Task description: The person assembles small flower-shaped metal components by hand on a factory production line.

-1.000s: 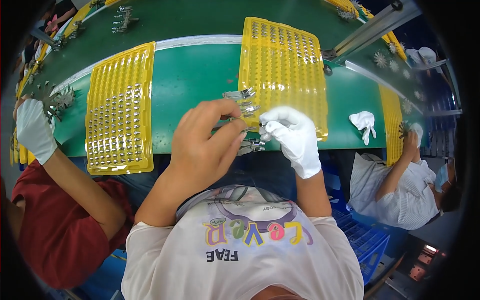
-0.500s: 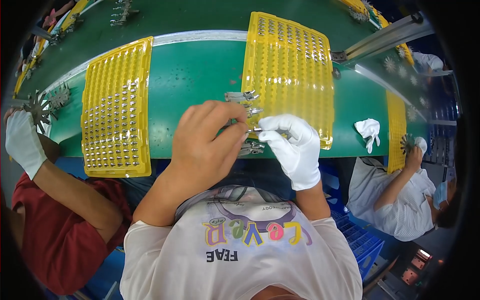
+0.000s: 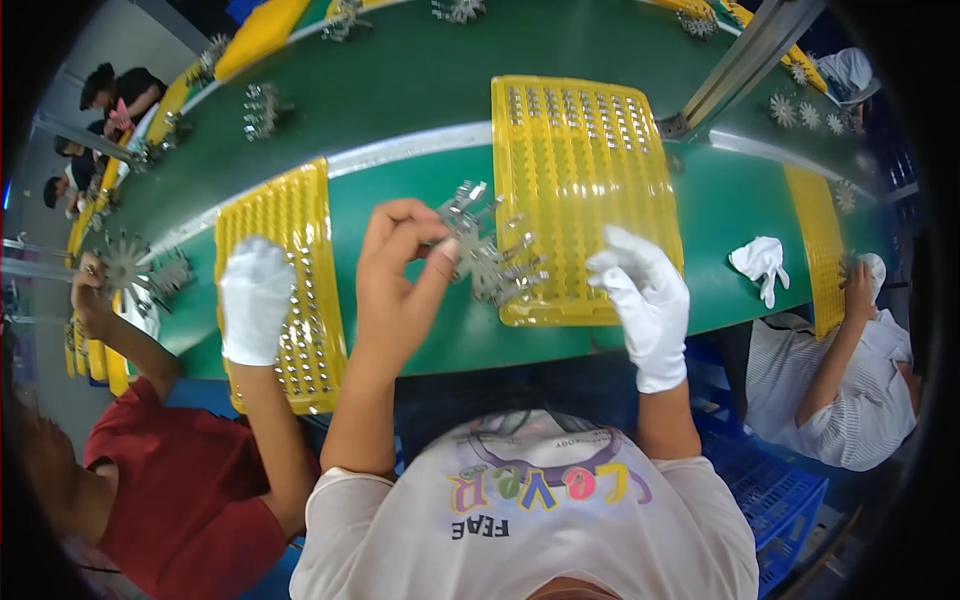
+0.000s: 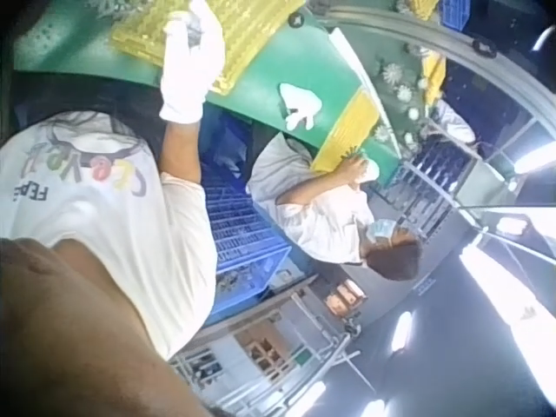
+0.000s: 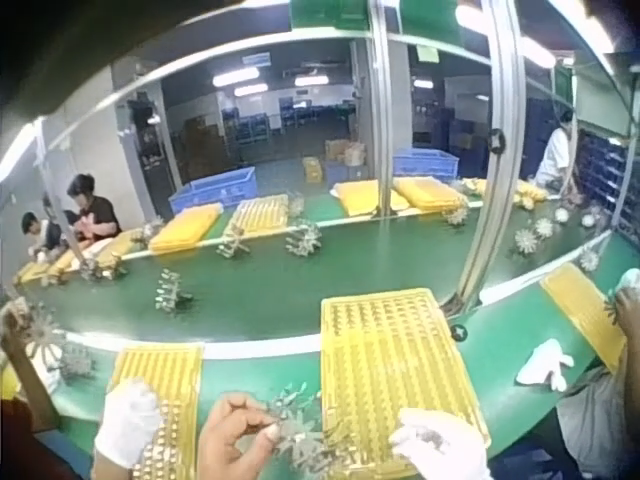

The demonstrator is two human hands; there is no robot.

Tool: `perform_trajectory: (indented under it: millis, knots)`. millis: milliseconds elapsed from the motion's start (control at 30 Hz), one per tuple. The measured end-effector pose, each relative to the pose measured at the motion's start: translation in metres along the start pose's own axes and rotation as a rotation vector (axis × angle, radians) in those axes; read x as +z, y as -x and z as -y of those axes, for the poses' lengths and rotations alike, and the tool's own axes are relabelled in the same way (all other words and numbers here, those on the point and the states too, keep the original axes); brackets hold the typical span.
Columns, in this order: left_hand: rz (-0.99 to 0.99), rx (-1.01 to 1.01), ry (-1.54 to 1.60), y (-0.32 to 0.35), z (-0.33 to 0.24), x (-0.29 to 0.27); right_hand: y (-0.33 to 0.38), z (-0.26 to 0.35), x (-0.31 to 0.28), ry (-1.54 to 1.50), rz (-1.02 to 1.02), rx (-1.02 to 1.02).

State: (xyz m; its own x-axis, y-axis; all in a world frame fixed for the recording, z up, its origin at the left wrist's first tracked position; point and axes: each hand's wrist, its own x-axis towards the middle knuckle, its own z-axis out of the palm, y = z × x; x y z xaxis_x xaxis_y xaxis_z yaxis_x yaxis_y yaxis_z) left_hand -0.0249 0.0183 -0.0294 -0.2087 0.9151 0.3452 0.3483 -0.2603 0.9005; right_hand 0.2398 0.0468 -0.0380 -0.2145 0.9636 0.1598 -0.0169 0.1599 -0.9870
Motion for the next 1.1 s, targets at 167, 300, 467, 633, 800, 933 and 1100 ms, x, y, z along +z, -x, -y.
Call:
perform_trajectory:
  millis: [167,300,467,633,800,933,1100]
  knots:
    - [-0.285,-0.27,0.406,-0.063,0.037,-0.004,0.016,-0.017,-0.023,0.05,-0.047,0.029]
    - [-0.365,-0.274,0.831,-0.115,0.102,-0.003,0.032,-0.025,-0.029,0.152,-0.081,0.011]
    - [-0.619,-0.357,1.185,-0.187,0.142,0.004,0.04,-0.034,-0.033,0.194,-0.089,0.019]
    - [-0.692,-0.529,1.423,-0.234,0.157,0.029,0.042,-0.023,-0.037,0.576,-0.092,-0.183]
    - [-0.586,-0.469,1.406,-0.256,0.179,0.046,0.039,-0.016,-0.027,0.968,0.003,-0.432]
    - [-0.371,-0.342,1.215,-0.25,0.176,0.057,0.041,-0.023,-0.025,1.145,0.111,-0.403]
    - [-0.207,-0.357,0.432,-0.203,0.135,0.091,0.047,-0.027,-0.034,1.224,0.072,-0.396]
